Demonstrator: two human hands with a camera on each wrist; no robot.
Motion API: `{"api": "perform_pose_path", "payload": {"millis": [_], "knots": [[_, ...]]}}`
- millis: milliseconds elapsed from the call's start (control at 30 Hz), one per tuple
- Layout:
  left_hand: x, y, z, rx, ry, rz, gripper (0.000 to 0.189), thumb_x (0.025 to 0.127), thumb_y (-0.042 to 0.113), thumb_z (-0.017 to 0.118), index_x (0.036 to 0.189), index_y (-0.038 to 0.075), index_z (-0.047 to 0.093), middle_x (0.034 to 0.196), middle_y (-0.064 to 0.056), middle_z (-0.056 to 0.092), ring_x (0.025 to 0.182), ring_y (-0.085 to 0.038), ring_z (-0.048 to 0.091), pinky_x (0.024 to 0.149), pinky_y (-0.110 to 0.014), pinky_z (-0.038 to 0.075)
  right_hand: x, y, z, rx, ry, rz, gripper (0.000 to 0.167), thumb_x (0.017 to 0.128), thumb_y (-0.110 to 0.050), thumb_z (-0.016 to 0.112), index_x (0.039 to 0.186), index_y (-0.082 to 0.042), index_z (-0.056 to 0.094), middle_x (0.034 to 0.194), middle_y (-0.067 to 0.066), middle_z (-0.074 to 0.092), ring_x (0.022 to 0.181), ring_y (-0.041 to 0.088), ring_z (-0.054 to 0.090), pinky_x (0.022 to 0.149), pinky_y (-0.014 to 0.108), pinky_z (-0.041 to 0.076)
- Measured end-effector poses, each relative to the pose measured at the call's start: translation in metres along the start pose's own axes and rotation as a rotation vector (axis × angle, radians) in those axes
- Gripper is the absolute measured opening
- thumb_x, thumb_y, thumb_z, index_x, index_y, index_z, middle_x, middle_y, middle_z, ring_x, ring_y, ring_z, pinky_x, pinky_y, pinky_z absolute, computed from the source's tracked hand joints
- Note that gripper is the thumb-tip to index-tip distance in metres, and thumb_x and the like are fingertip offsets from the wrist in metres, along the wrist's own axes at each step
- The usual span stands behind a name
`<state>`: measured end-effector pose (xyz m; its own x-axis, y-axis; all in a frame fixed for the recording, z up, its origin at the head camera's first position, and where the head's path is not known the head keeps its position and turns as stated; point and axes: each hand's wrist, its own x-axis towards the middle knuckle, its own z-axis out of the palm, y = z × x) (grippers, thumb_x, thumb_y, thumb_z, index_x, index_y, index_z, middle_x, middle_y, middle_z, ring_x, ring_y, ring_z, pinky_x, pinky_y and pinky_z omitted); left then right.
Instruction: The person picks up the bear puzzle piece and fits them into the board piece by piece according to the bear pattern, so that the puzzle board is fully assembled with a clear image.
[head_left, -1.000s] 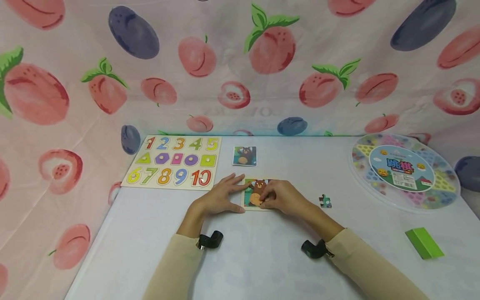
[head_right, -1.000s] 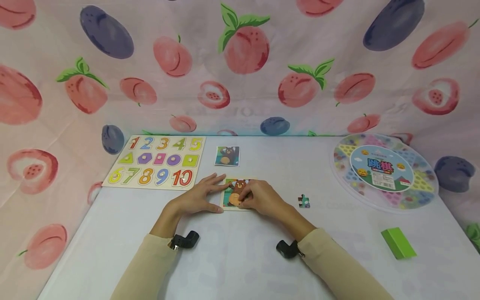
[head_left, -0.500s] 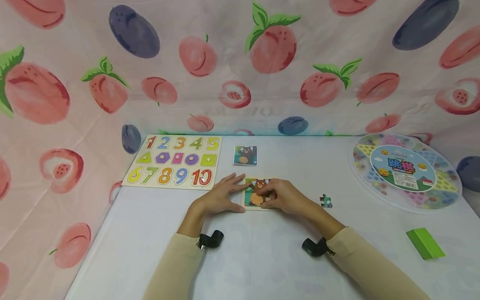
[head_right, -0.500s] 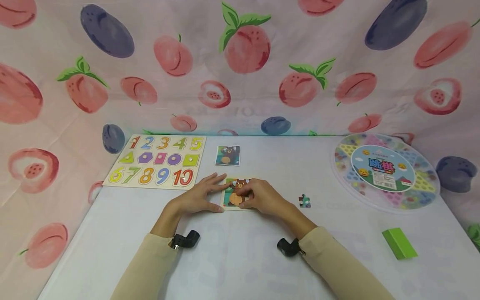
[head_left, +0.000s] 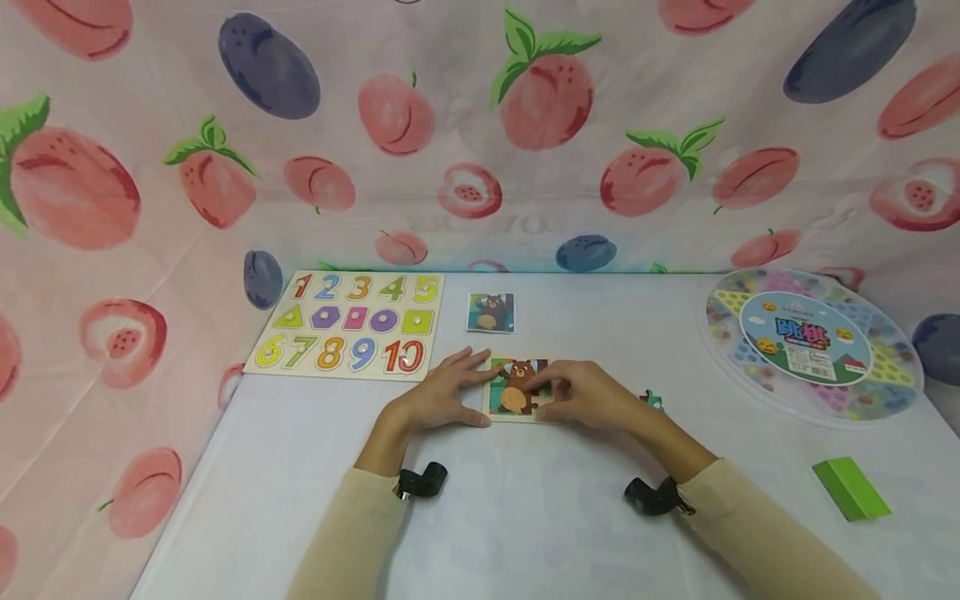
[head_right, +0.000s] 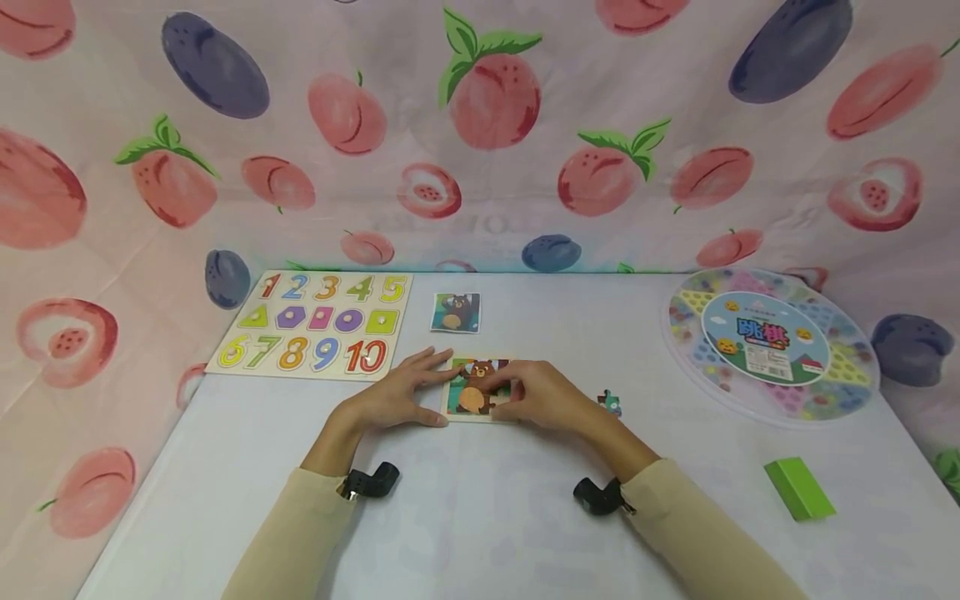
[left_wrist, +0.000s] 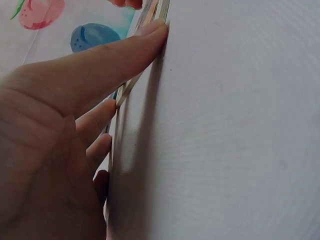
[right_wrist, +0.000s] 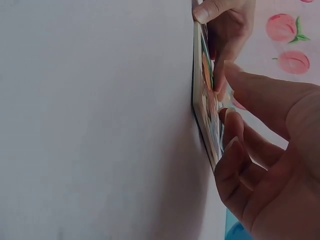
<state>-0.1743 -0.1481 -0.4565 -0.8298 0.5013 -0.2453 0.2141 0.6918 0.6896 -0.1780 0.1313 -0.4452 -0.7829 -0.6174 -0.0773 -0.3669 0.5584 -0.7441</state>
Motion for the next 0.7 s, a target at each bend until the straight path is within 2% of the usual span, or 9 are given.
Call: {"api": "perform_pose_path", "payload": {"millis": [200,400,500,700], "knots": [[0.000,-0.001,0.000,-0.006,0.010,0.011,0.080,0.081,0.032,0.086,0.152,0.028,0.049,0.172,0.009,0.023,0.164,-0.022,0.004,0.130,-0.060,0.014,-0.008,0.003,-0.011,-0.053,0.048,-0.009,0.043,0.083,-0.020,0.085,0.124,-0.016,0.073,0.119,0.005,0.072,0.087,0.011,0.060,0.073,0.021,0.052],[-0.001,0.000,0.000,-0.019,0.013,0.002,0.081,0.080,0.031,0.086,0.152,0.028,0.049,0.172,0.009,0.023,0.164,-0.022,0.004,0.131,-0.060,0.013,-0.022,0.007,-0.028,-0.104,0.091,0.031,0.047,0.082,-0.019,0.086,0.126,-0.012,0.071,0.125,0.007,0.070,0.102,0.023,0.061,0.074,0.024,0.052],[-0.001,0.000,-0.001,-0.024,0.004,0.004,0.081,0.081,0.029,0.086,0.152,0.028,0.048,0.172,0.009,0.022,0.164,-0.021,0.003,0.131,-0.059,0.012,-0.032,0.013,-0.038,-0.122,0.117,0.067,0.050,0.081,-0.021,0.086,0.127,-0.013,0.070,0.127,0.007,0.070,0.111,0.027,0.061,0.082,0.031,0.054],[-0.002,0.001,0.000,-0.022,-0.003,0.008,0.081,0.081,0.029,0.086,0.152,0.027,0.048,0.172,0.009,0.022,0.164,-0.022,0.002,0.131,-0.060,0.011,-0.056,0.029,-0.060,-0.122,0.137,0.104,0.055,0.083,-0.022,0.085,0.133,-0.012,0.066,0.133,0.010,0.066,0.123,0.033,0.059,0.097,0.053,0.055]]}}
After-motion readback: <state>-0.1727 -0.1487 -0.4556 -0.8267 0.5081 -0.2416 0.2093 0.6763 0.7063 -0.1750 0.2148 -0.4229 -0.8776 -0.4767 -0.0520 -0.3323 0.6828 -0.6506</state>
